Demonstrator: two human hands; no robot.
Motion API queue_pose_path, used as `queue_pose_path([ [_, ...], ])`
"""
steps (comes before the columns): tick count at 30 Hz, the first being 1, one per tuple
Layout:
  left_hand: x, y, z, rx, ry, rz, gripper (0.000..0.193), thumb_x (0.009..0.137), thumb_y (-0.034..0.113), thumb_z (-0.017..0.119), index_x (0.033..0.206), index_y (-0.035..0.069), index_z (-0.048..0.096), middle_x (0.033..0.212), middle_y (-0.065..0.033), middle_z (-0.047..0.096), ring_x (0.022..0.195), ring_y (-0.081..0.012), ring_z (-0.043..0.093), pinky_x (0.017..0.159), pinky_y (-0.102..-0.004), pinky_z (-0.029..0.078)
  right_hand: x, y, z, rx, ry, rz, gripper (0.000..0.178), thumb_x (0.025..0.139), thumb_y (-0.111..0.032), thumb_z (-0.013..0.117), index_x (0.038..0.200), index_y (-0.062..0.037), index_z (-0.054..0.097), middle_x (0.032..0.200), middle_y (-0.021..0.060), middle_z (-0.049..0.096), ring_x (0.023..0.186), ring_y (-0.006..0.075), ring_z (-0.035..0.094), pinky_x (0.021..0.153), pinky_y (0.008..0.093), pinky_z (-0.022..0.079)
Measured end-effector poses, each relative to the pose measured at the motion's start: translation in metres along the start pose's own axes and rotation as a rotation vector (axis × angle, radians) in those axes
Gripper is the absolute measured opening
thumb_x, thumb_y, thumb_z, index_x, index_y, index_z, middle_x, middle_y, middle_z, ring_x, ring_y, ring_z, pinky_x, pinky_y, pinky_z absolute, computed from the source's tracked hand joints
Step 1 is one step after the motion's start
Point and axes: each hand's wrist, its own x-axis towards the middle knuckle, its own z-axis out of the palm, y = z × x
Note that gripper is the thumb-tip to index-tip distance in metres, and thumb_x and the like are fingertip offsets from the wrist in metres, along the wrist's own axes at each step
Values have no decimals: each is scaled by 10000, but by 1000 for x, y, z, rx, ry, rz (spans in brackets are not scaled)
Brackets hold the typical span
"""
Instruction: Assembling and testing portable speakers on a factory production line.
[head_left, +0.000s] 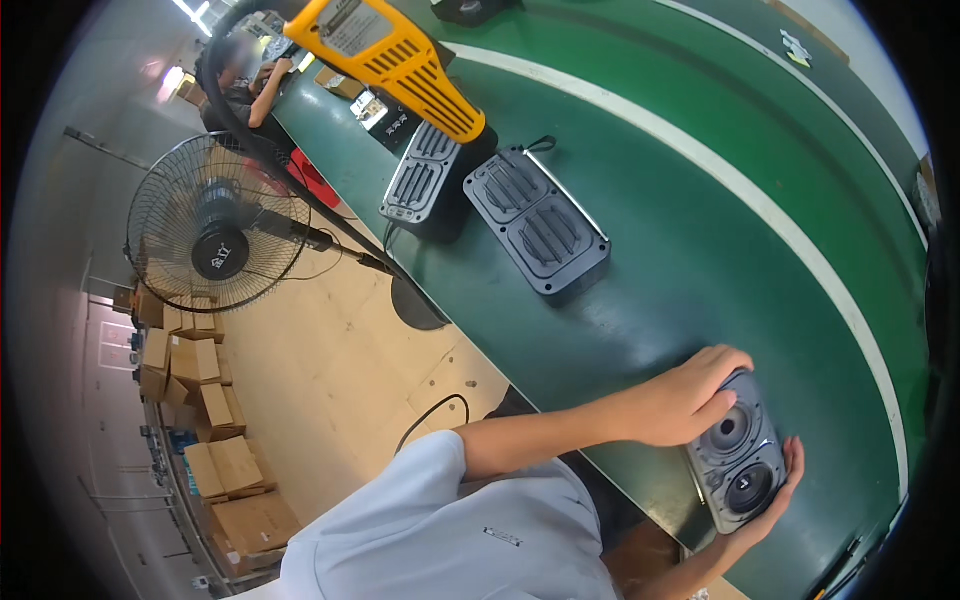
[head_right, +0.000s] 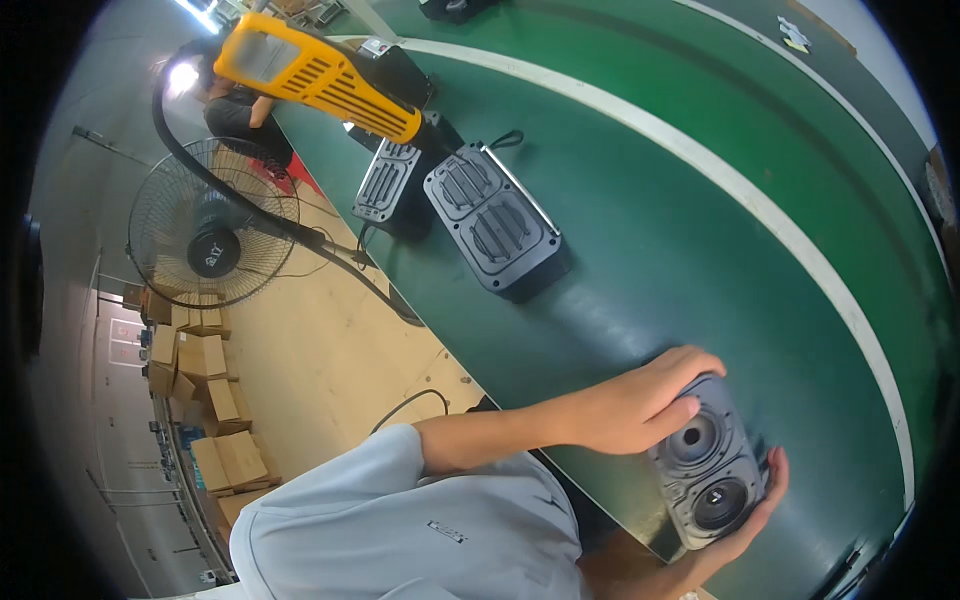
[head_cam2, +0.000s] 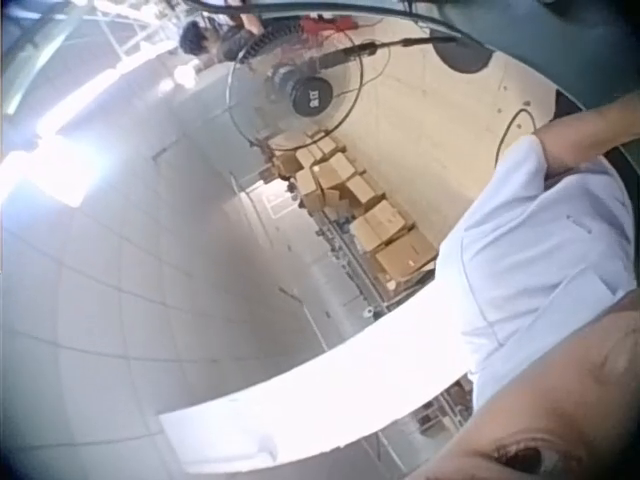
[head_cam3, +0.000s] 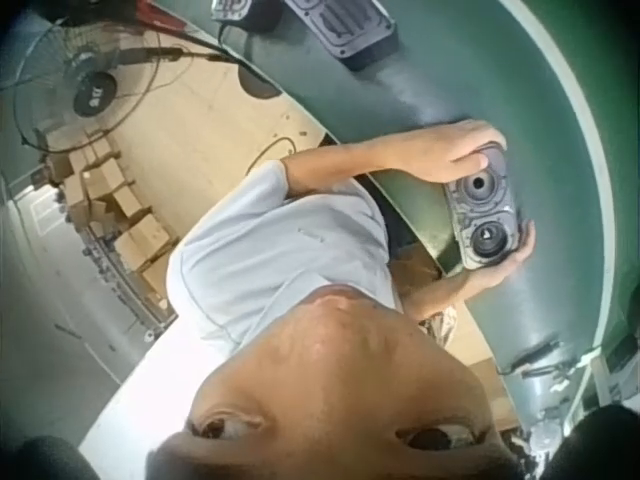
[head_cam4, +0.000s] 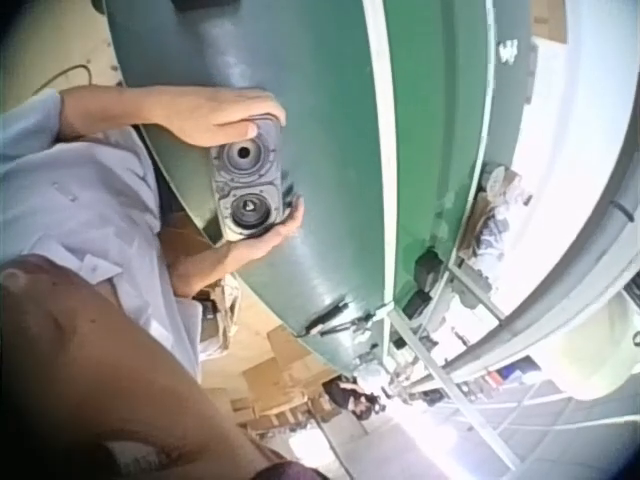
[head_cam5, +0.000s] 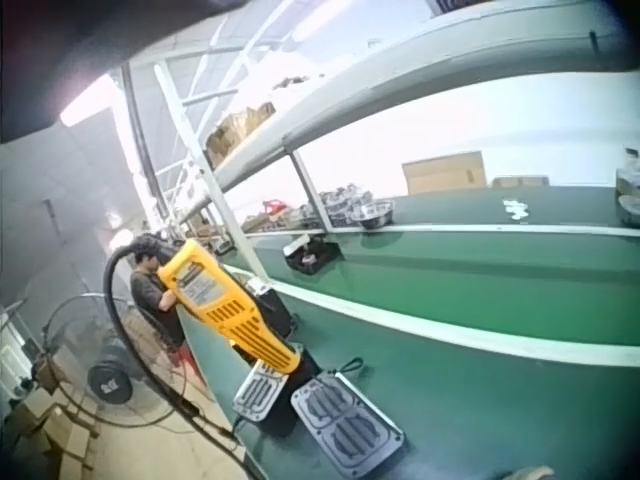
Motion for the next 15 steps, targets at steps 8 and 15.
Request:
queue_pose_path([
  [8,-37,-23,-10,-203,9,166,463,1036,302,585,1358,16,416,1468,-244,457,1417,-360,422,1187,-503,298,-26,-15,49,-202,169,132,932,937,-670,488,1531,30,324,1400,231,566,1327,341,524,1151,455,369],
  [15,-52,-36,-10,-272,0,168,759,924,523,726,1408,24,424,1561,-309,352,1490,-405,325,1189,-512,275,-55,-1,28,-382,1,-191,681,957,-599,602,1259,11,589,1380,288,478,1265,389,525,1038,469,437],
])
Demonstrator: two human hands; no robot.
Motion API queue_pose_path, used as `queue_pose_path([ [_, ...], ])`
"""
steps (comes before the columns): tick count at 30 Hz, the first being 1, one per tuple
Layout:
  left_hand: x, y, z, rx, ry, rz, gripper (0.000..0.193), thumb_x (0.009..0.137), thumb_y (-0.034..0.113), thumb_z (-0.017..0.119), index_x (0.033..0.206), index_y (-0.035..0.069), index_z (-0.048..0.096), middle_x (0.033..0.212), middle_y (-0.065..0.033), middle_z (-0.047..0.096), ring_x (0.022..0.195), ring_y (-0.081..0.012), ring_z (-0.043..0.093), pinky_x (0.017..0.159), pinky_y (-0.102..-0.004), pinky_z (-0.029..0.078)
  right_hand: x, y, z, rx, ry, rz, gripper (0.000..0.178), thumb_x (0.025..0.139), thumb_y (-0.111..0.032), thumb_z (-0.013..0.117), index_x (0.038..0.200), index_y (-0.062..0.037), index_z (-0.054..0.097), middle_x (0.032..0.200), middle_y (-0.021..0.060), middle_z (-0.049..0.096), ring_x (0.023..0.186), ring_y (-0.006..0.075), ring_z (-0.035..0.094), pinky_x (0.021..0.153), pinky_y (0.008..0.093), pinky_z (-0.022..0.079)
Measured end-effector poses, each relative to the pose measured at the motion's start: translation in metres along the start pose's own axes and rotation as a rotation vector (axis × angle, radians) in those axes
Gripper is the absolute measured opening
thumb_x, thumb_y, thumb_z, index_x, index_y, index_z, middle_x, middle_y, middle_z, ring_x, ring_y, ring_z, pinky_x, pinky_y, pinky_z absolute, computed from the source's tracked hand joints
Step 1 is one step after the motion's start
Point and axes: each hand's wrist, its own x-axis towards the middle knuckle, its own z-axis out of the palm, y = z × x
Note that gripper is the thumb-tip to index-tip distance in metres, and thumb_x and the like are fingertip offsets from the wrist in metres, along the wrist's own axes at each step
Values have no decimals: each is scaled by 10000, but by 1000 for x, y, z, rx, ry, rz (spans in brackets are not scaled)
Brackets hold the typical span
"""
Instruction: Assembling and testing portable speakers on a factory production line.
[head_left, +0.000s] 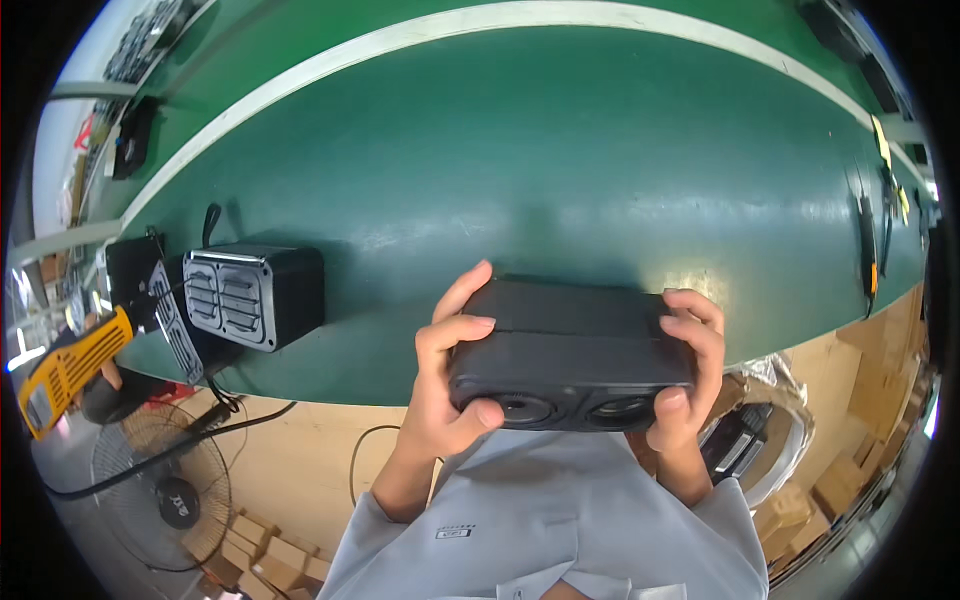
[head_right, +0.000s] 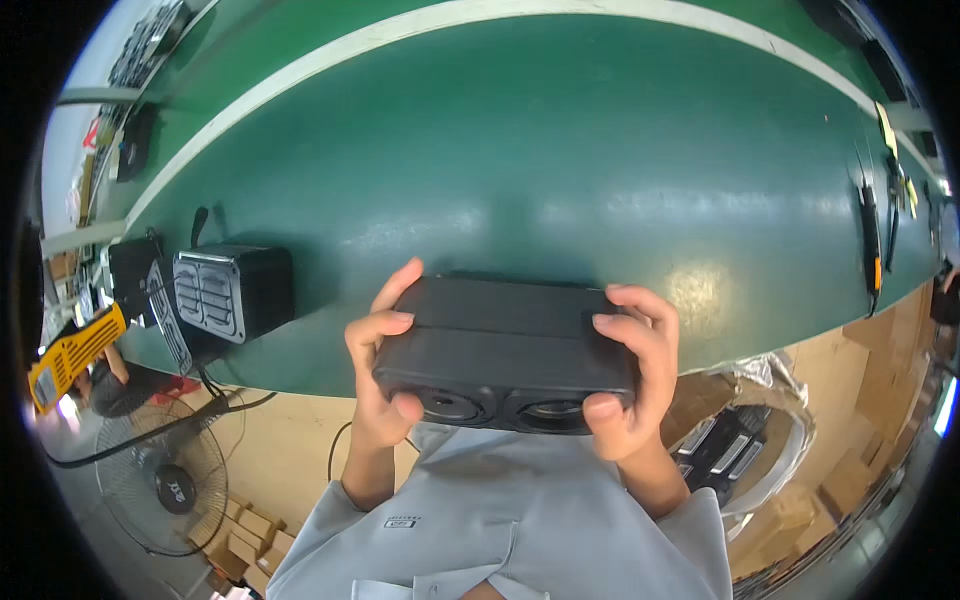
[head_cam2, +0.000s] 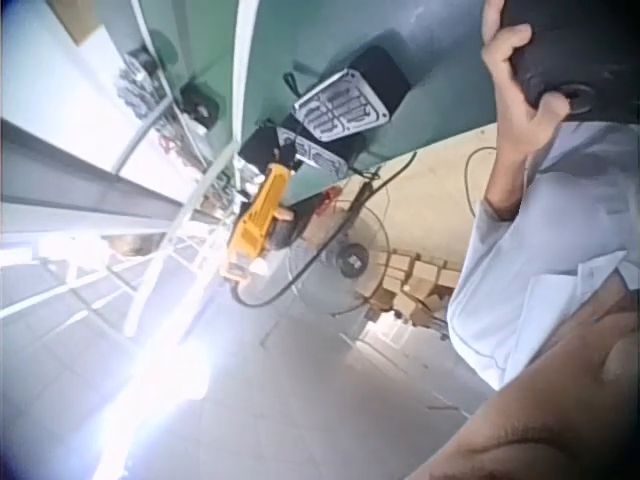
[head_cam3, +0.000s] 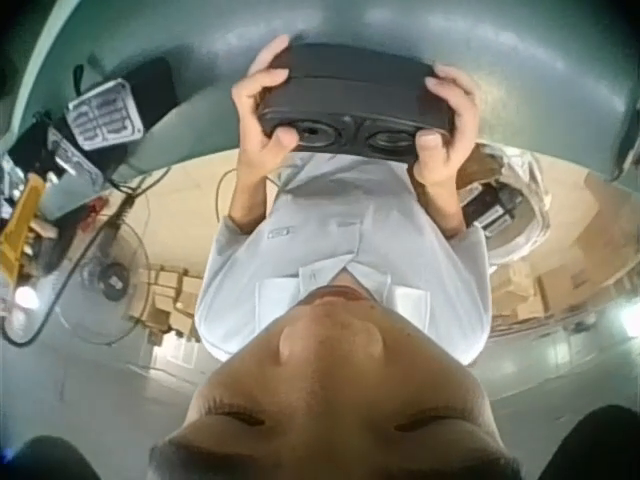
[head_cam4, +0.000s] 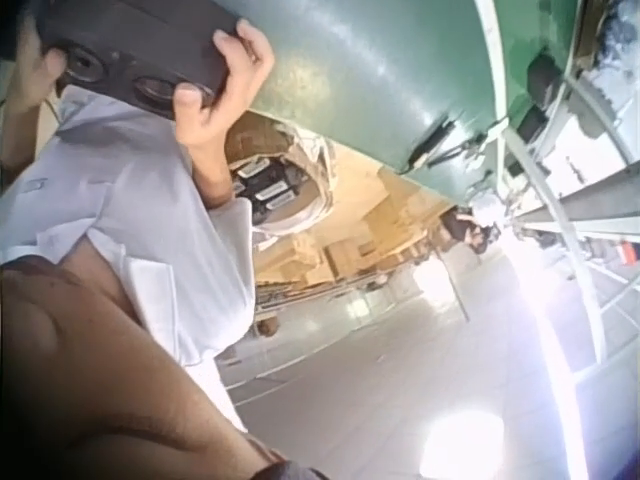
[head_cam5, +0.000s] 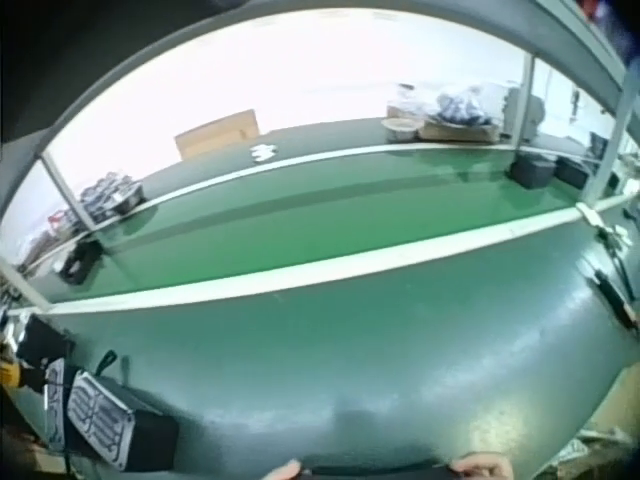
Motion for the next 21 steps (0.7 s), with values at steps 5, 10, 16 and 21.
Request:
queue_pose_path([
  [5,-6,13,2,140,-34,-103,941,805,704,751,1395,13,506,1521,-308,397,1462,-407,364,1169,-492,304,-19,9,-4,96,29,-147,794,917,-616,665,1368,12,482,1423,311,404,1251,394,539,1015,496,475],
  [10,-9,9,5,273,30,-25,961,738,744,774,1318,1,586,1364,-262,502,1277,-372,518,1045,-457,425,-24,-4,0,245,-13,75,1049,837,-663,744,1497,14,290,1372,300,463,1214,360,549,1025,472,445],
  [16,-9,12,11,216,64,-14,857,715,595,857,1306,33,594,1320,-245,506,1230,-354,533,1027,-437,433,-31,0,0,278,32,41,1026,835,-633,768,1470,7,276,1344,309,474,1191,349,543,1005,465,440],
  [21,-12,14,8,52,67,-79,823,713,547,871,1297,41,587,1357,-236,463,1276,-344,495,1052,-438,412,-28,12,-4,246,-51,-90,1014,842,-612,770,1472,3,268,1364,322,448,1210,352,530,1011,468,438],
])
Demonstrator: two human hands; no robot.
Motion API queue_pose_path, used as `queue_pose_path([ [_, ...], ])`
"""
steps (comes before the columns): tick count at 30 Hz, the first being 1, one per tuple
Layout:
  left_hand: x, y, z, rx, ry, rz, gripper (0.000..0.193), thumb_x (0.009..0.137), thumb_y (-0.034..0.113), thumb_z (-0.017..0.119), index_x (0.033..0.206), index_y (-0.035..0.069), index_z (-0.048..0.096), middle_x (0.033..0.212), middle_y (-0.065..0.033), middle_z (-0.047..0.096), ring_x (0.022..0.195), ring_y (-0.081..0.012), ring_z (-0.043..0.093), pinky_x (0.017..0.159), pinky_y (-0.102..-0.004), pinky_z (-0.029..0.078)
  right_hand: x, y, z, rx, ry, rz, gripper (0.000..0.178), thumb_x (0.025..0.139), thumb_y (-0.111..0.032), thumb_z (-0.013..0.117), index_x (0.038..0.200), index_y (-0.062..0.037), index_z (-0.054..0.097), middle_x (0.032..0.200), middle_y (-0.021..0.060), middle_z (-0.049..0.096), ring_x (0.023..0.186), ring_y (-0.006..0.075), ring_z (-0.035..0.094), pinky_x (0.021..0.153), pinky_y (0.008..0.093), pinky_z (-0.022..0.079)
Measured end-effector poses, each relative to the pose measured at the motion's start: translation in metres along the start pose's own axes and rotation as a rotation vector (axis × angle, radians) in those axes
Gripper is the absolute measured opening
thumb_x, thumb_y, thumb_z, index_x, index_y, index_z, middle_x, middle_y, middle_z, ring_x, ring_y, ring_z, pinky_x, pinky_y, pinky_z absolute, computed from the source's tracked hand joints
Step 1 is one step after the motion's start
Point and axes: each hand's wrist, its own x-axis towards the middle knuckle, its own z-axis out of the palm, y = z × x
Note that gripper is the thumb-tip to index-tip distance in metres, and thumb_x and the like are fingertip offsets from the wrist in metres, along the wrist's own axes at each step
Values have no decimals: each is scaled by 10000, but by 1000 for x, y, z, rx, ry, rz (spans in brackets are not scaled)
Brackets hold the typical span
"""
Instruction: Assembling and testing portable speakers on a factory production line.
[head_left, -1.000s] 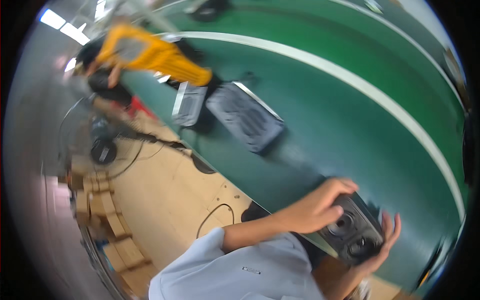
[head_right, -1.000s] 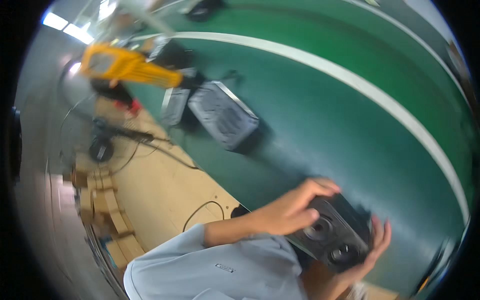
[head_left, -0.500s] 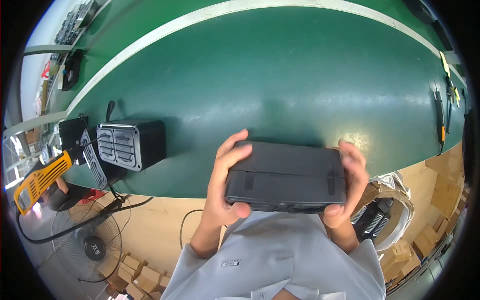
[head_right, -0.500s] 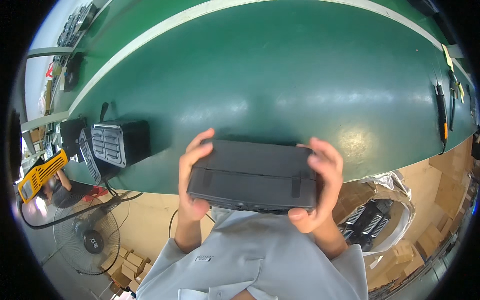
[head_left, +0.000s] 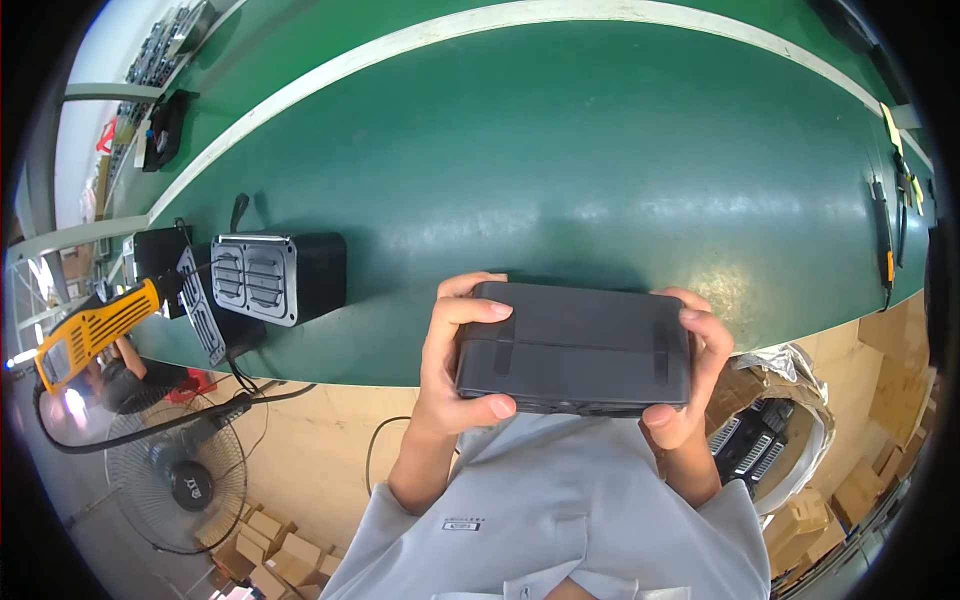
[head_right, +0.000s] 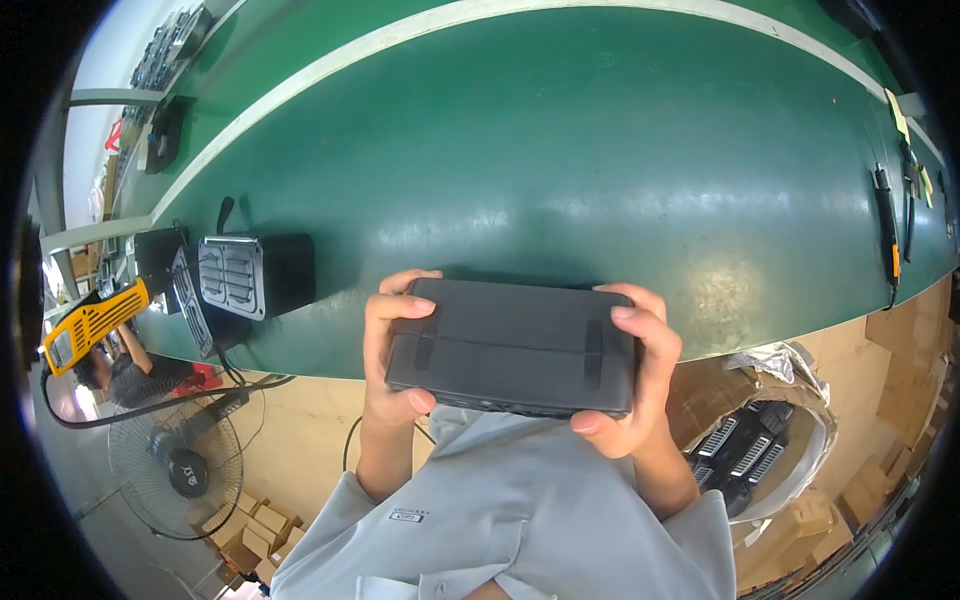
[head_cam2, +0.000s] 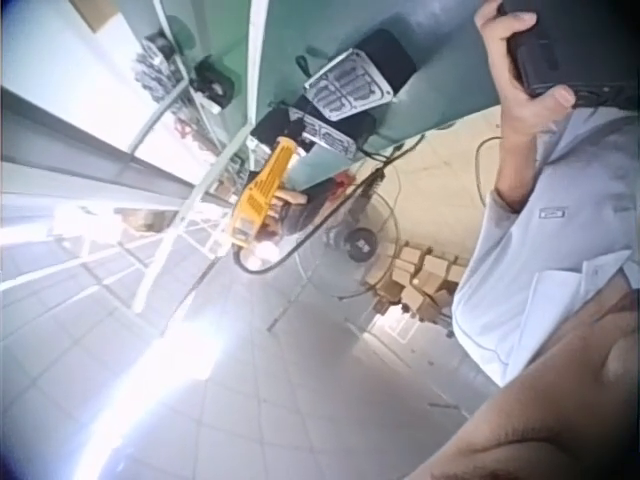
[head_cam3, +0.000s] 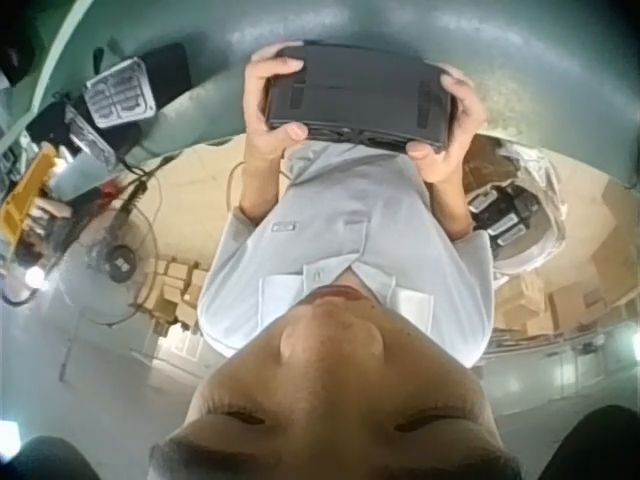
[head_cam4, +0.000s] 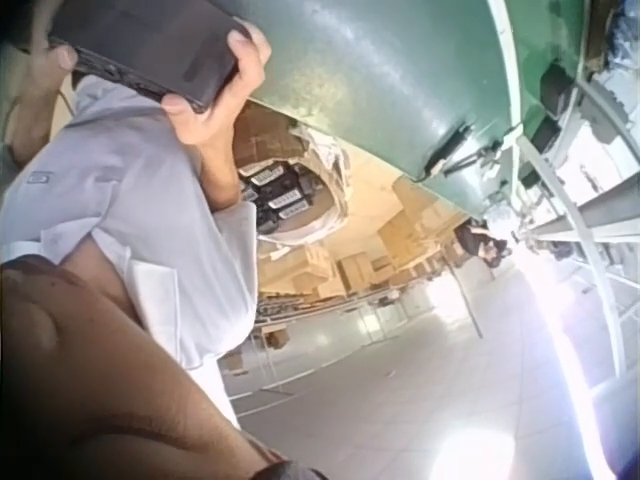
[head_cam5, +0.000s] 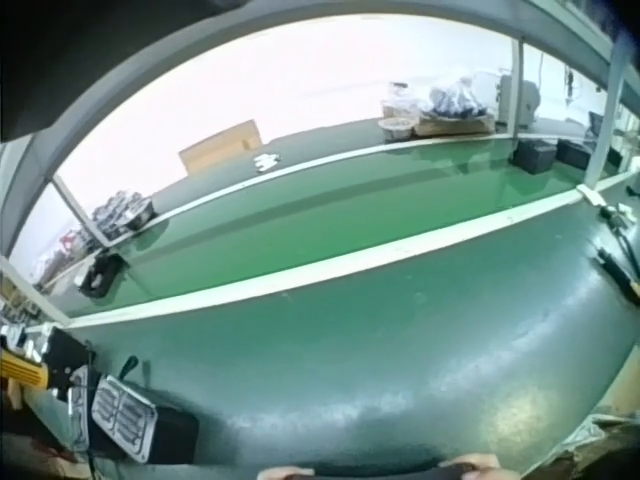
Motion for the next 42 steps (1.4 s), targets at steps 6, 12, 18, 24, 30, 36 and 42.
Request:
queue_pose_path([
  [6,-3,-7,3,-54,26,-45,816,727,474,879,1327,20,562,1366,-194,454,1300,-302,479,1072,-415,399,11,-22,13,116,82,270,1100,814,-624,782,1541,23,268,1385,238,465,1262,297,515,1057,425,420],
  [12,14,2,4,53,71,53,799,740,422,891,1321,-22,570,1277,-138,546,1172,-247,565,1024,-356,435,19,-24,7,59,118,316,1146,774,-693,786,1524,59,357,1341,155,543,1266,243,531,1082,368,403],
  [18,13,3,2,98,106,24,673,760,351,877,1246,-28,606,1139,-131,616,1070,-236,600,964,-335,461,27,-12,-3,167,5,324,1163,753,-673,822,1524,60,353,1381,160,531,1285,255,526,1108,384,390],
  [24,41,-13,-4,90,104,88,564,816,357,858,1201,17,622,1077,-84,601,951,-182,568,827,-315,468,29,12,-16,194,-49,317,1099,774,-585,845,1520,39,333,1419,157,480,1313,277,497,1133,400,370],
  [30,75,48,-27,539,437,418,419,937,171,678,1317,33,569,1433,-233,492,1286,-423,529,1072,-448,447,199,25,-17,359,77,317,809,932,-556,681,1467,-3,433,1431,164,540,1307,330,539,1129,482,402],
  [36,22,54,-34,430,461,317,463,913,80,668,1365,55,574,1452,-172,499,1247,-308,569,995,-404,500,408,59,-37,619,149,561,689,985,-633,529,1471,-148,488,1503,177,501,1392,443,423,1111,776,244],
  [42,-31,43,-44,257,574,42,463,936,44,640,1388,46,539,1477,-142,455,1218,-254,587,966,-375,512,451,66,-38,119,178,826,701,1024,-665,396,1481,-139,471,1417,222,566,1167,493,595,937,716,480],
])
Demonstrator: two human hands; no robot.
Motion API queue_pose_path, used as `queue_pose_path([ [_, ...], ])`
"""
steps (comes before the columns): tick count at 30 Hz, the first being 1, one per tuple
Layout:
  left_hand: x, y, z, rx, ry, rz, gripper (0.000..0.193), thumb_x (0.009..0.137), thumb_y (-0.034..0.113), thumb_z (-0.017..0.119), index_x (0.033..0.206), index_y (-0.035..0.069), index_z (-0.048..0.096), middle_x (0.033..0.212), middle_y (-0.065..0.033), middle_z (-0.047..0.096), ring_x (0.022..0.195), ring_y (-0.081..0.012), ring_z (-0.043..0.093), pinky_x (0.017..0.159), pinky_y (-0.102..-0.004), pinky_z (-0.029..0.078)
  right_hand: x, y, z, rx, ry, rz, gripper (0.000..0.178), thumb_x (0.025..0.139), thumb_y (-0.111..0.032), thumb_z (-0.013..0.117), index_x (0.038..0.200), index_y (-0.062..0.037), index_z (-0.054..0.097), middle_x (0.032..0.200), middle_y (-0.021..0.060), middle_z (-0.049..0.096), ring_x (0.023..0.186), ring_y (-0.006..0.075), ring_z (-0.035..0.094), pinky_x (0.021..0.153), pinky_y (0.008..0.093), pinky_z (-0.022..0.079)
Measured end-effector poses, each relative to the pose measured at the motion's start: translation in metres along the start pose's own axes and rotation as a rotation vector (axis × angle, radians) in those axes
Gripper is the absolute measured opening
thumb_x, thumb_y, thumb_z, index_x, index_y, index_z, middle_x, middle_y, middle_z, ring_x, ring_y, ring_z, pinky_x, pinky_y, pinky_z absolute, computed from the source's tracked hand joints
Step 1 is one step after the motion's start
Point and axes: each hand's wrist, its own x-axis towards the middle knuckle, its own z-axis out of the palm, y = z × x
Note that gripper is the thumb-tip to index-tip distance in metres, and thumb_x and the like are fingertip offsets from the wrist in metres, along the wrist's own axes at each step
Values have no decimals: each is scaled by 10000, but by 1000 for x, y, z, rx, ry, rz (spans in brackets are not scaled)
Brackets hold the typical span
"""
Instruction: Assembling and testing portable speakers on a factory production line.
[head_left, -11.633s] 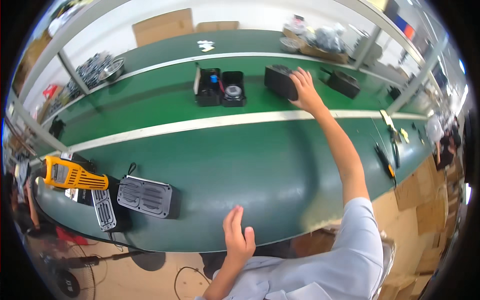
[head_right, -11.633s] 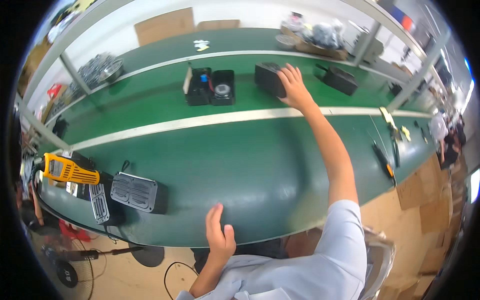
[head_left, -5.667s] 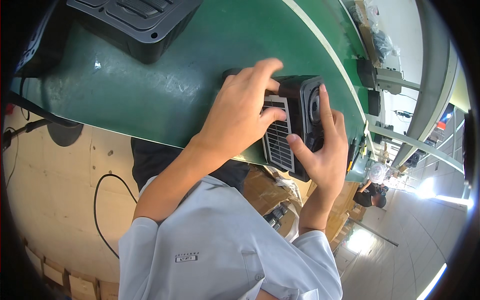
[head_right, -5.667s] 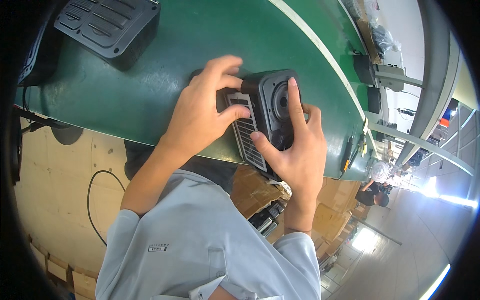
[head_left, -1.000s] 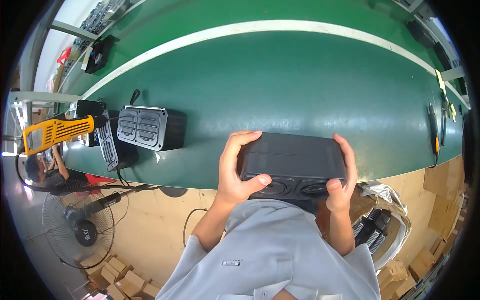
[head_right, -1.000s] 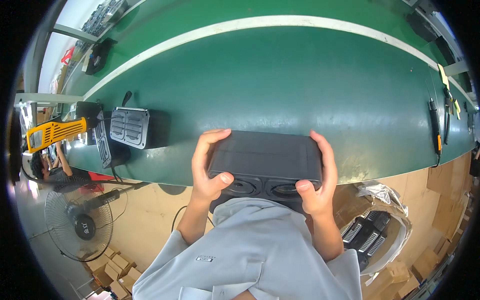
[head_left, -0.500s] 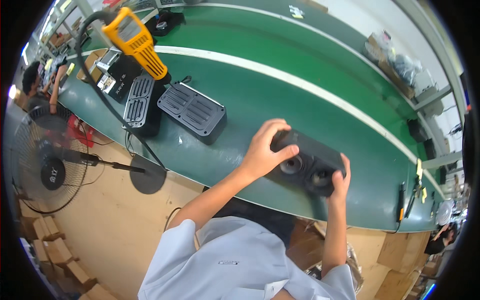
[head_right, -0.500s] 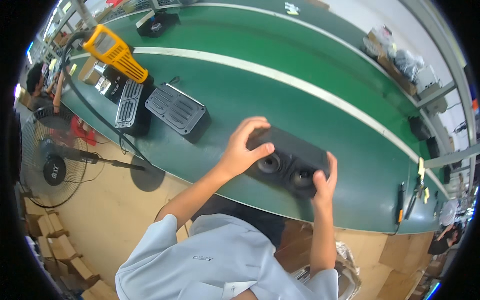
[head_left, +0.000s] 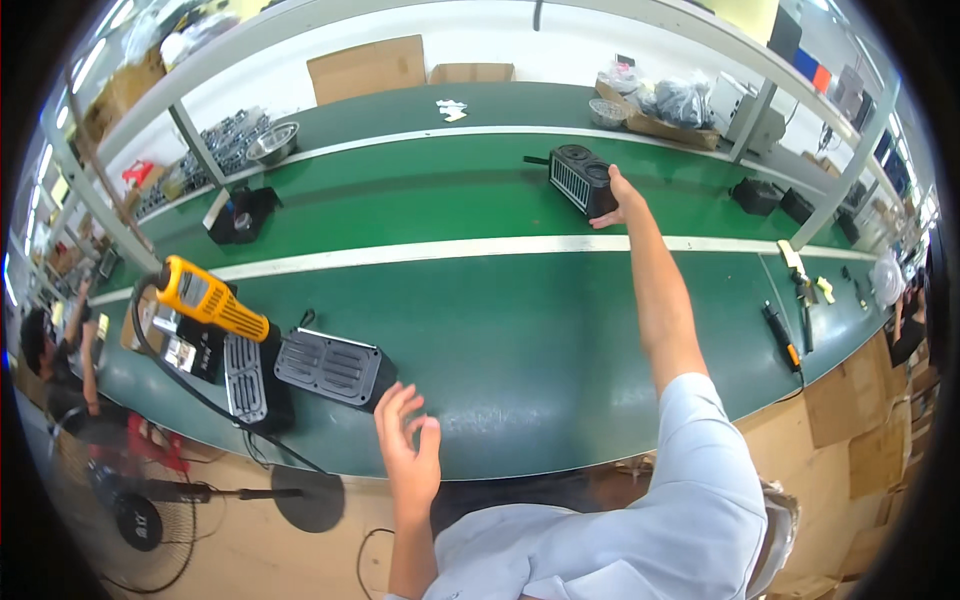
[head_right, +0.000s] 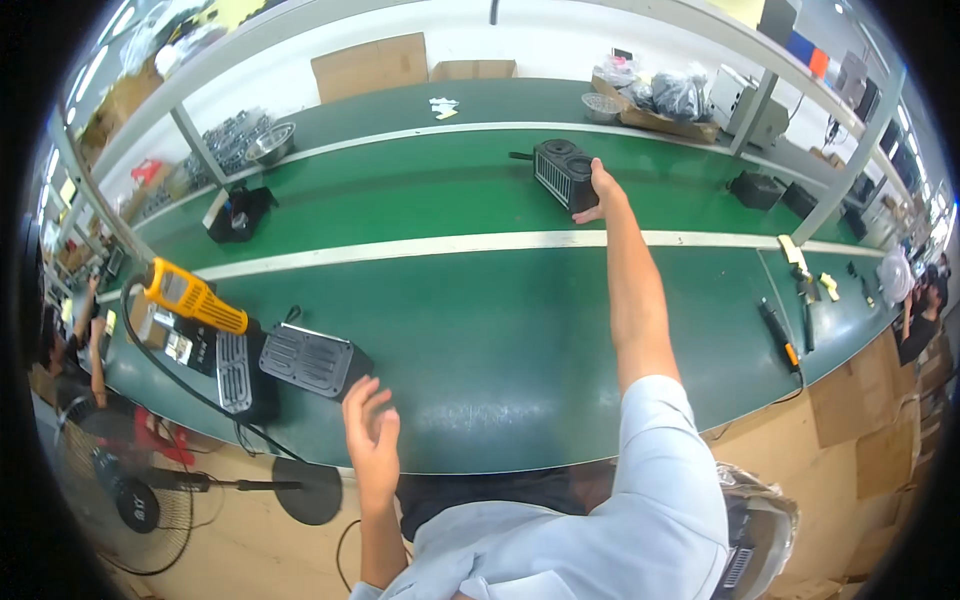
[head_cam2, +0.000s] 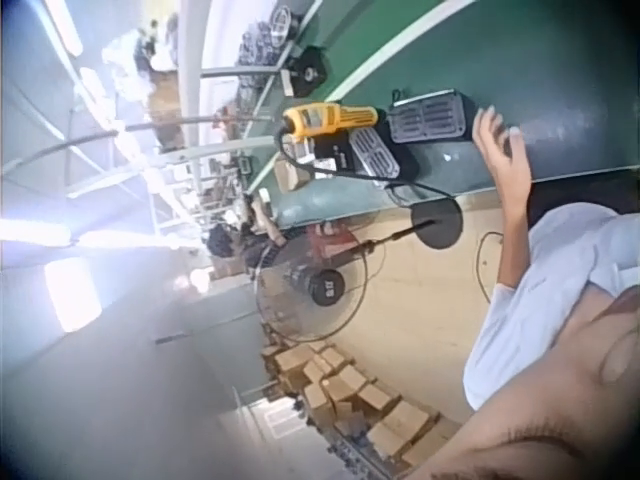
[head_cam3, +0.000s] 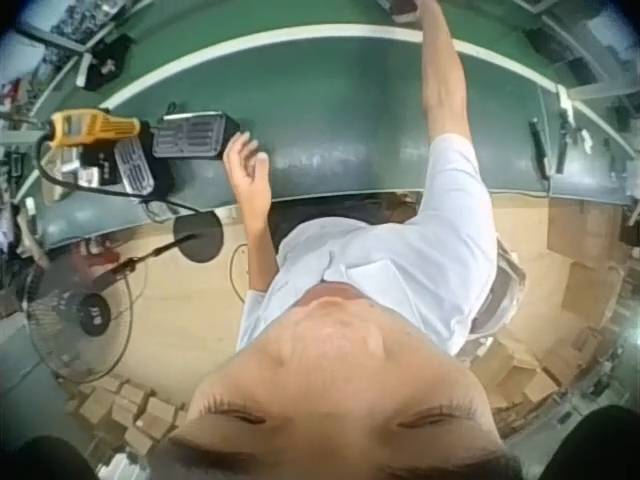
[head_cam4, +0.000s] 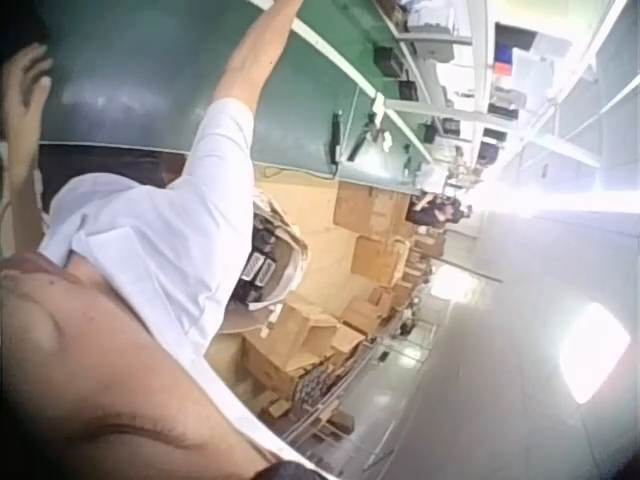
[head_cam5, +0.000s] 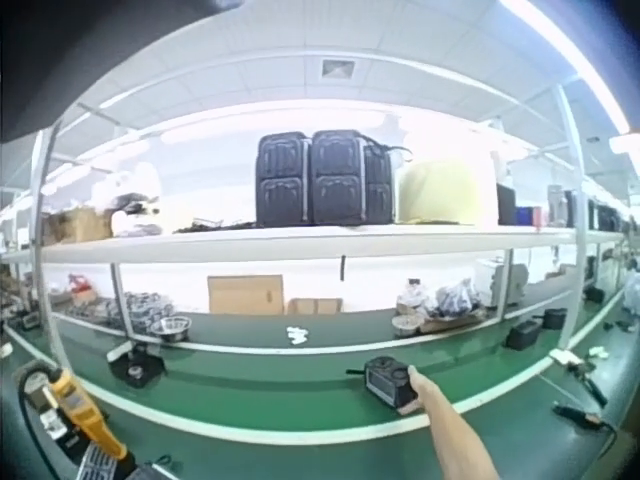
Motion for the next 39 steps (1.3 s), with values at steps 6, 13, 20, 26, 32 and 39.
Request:
queue_pose_path([
  [6,-11,4,-25,-12,-11,-160,394,1003,108,564,1377,-10,520,1450,-150,500,1173,-260,625,953,-384,523,-2,-1,-13,-690,387,-32,699,1011,-651,416,1507,-162,478,1405,230,569,1049,382,677,821,518,600],
  [13,33,36,7,142,-259,-55,399,974,98,606,1357,4,547,1441,-149,504,1141,-246,640,951,-363,516,47,-13,-33,-1370,541,-1228,679,984,-617,440,1569,-273,402,1646,158,335,1496,409,330,1192,597,297],
  [20,103,98,10,490,-314,246,480,866,36,665,1337,17,575,1442,-190,499,1058,-252,661,900,-361,530,76,-7,-25,-1506,364,-1082,625,977,-460,503,1560,-251,415,1619,100,403,1463,405,392,1170,543,360],
  [26,141,102,16,513,-271,244,502,875,-7,625,1371,-1,542,1465,-160,473,1132,-238,639,943,-352,510,88,-25,-64,-1535,122,-1174,724,930,-379,574,1606,-275,337,1650,121,358,1492,449,331,1228,546,259],
  [32,147,99,15,510,-204,291,491,867,42,643,1352,23,566,1451,-163,492,1097,-246,645,925,-356,516,68,-59,-73,-1464,-487,-1041,757,794,-97,700,1507,-217,474,1649,118,363,1531,459,241,1267,525,207],
  [39,162,112,22,458,-197,386,461,869,71,631,1324,11,590,1434,-168,515,1099,-259,640,925,-365,511,39,-78,-57,-1190,-128,-838,438,943,-259,592,1318,-35,609,1492,184,533,1387,380,488,1169,447,386],
])
